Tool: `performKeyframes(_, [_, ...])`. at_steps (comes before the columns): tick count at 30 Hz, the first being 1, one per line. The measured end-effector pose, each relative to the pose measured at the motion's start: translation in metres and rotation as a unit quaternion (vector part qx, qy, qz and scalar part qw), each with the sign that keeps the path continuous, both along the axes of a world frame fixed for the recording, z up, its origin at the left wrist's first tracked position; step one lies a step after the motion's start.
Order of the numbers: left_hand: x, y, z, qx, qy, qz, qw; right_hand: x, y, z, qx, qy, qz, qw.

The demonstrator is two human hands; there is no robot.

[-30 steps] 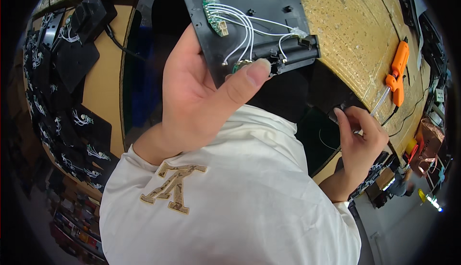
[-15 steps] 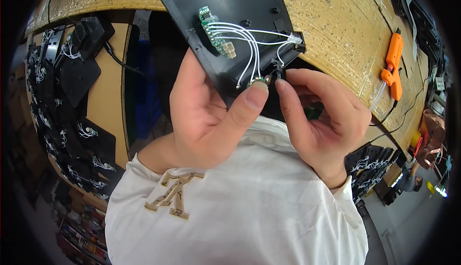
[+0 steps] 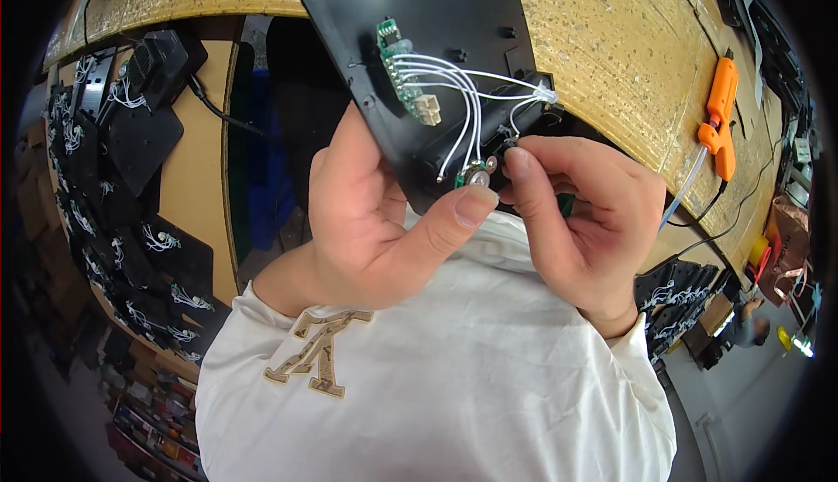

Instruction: The person repairs a small electronic device by hand, manipulating white wires and a circuit board inside a black plastic casing. They use a hot glue gun to secure the internal components and wires to the casing. The person repeatedly adjusts the wires and applies glue to different areas of the device.

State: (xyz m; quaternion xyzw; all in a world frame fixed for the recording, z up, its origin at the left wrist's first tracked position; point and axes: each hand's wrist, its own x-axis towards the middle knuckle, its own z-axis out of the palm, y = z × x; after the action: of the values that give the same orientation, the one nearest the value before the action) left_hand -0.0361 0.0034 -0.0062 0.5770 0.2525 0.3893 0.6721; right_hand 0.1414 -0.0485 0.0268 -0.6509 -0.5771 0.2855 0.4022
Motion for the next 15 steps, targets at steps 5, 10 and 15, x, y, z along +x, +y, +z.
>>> performKeyframes(5, [0.0019,0.0012,0.0069,-0.072,0.000,0.010,0.997,-0.0022,-0.0006,0.0005,-0.018,0.064,-0.014,0.998])
performKeyframes(10, [0.0039,0.0010,0.0085,-0.130,-0.027,0.024,0.991,-0.0027,0.0000,0.0019,-0.034,0.106,-0.018,0.994])
performKeyframes(15, [0.0055,0.0012,0.0063,-0.122,-0.029,0.043,0.991,0.0026,0.0001,0.0062,-0.068,0.122,0.008,0.990])
